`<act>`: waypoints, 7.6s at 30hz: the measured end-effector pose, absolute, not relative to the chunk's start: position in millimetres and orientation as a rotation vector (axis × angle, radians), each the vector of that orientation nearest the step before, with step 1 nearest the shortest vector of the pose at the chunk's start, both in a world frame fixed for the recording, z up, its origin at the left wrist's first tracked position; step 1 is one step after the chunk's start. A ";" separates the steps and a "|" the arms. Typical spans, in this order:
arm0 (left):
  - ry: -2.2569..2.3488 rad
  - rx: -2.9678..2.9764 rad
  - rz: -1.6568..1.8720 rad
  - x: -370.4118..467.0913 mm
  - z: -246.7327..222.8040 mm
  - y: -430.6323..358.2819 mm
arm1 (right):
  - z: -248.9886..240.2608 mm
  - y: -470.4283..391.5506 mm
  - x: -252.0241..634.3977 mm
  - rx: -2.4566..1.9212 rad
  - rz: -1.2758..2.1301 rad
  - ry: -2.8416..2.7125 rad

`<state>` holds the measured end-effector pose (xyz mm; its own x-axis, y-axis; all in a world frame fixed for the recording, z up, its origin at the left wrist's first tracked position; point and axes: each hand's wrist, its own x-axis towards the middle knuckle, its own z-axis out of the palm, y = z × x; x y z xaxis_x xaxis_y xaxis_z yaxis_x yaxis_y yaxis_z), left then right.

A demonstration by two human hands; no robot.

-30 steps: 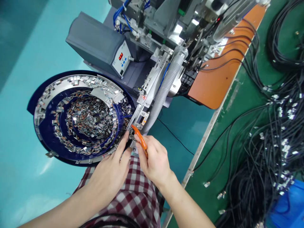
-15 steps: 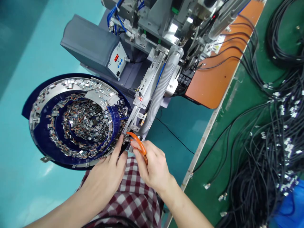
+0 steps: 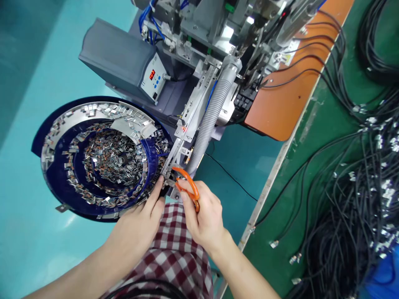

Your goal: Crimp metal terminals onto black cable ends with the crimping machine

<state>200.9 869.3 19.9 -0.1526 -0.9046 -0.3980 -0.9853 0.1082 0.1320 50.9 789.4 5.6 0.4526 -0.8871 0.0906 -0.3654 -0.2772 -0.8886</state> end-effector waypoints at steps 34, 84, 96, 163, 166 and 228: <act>2.040 -1.965 0.660 196.5 24.6 863.7 | 6.5 783.2 58.7 -1.900 -0.701 1.068; 2.163 -1.932 0.556 197.7 19.3 845.2 | 1.4 709.6 69.9 -2.033 -0.821 1.180; 2.218 -1.996 0.506 197.7 17.5 847.4 | 4.3 718.6 68.3 -2.034 -0.735 1.009; 2.077 -2.041 0.820 198.7 20.0 844.9 | 4.0 736.4 62.7 -1.978 -0.687 0.953; 2.033 -2.034 0.832 198.1 19.6 844.9 | 3.8 736.2 63.0 -1.991 -0.724 1.035; 2.215 -2.030 0.709 198.4 21.0 850.8 | 0.1 759.8 55.2 -1.990 -0.766 0.933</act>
